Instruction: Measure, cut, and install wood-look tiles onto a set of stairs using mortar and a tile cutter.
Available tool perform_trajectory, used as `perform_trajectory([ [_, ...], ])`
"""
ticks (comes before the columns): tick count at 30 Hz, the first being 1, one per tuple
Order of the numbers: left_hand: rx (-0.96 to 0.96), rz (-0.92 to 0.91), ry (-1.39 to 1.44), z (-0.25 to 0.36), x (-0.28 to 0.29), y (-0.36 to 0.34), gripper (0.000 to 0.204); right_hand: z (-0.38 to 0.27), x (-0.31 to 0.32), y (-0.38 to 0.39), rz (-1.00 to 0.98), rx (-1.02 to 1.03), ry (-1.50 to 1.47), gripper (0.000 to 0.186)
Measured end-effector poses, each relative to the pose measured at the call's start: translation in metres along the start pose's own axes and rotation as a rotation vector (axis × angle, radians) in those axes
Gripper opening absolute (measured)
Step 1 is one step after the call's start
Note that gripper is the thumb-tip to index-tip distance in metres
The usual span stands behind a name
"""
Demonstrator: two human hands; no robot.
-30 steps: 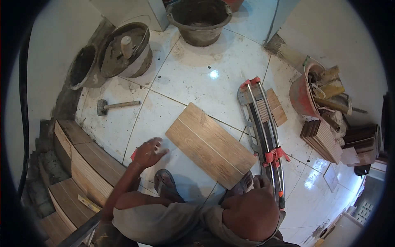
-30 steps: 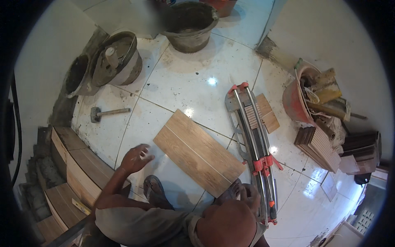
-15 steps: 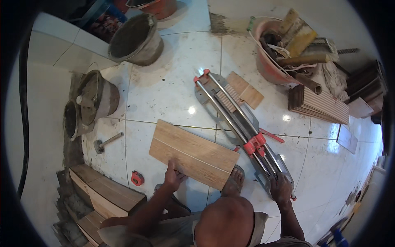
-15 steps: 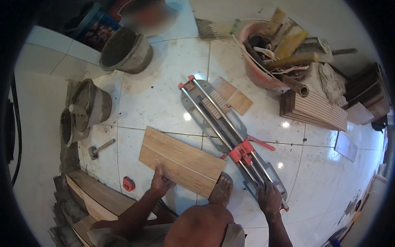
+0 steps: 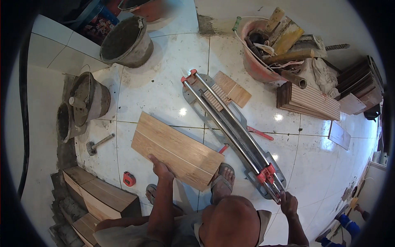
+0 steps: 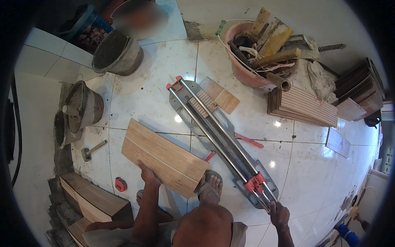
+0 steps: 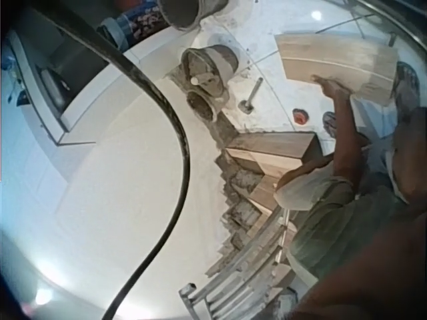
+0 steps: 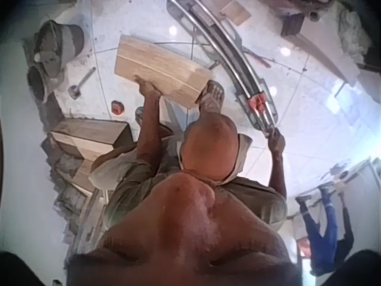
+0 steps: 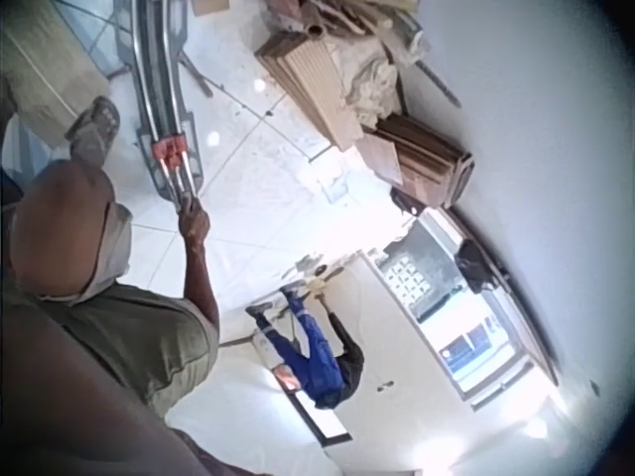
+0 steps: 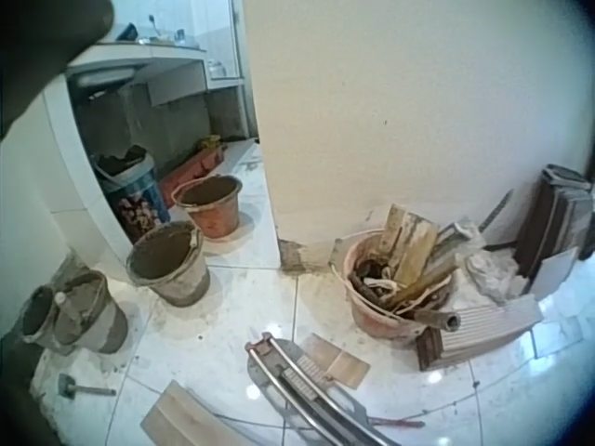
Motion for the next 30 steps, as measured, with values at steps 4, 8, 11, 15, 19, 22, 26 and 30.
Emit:
perform_trajectory([
  [4,-0.003,-0.083,0.043,0.003,-0.021,-0.003,0.101,0.018,0.002,-0.036,-0.314,-0.159,0.41,0.051],
  [8,0.069,-0.165,0.055,-0.014,-0.049,0.006,0.098,-0.073,0.078,-0.125,0.161,-0.068,0.405,0.048],
  [11,0.059,-0.192,0.083,-0.028,-0.067,0.021,0.094,-0.202,0.099,-0.201,0.367,0.33,-0.052,0.035],
  [15,0.14,-0.152,0.019,-0.048,-0.079,0.045,0.092,-0.349,0.088,-0.273,0.437,0.629,0.081,0.061],
  [19,0.12,-0.168,0.002,-0.055,-0.085,0.065,0.092,-0.402,0.078,-0.292,0.394,0.789,0.187,0.086],
  [22,0.129,-0.23,0.02,-0.061,-0.091,0.072,0.091,-0.405,0.073,-0.3,0.359,0.816,0.172,0.092],
  [26,0.111,-0.225,-0.028,-0.064,-0.092,0.07,0.09,-0.381,0.086,-0.321,0.432,0.799,0.177,0.093],
  [30,0.066,-0.229,-0.075,-0.057,-0.093,0.067,0.087,-0.341,0.114,-0.321,0.758,0.651,0.205,0.083],
])
Point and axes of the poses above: each hand's wrist, its own y-axis away from the middle knuckle, its own x-axis out of the back of the hand, z = x × y, the point moved 8 cm from there along -y, towards the middle knuckle, and after that the axes turned 6 degrees about y, right-handed, at the moved point
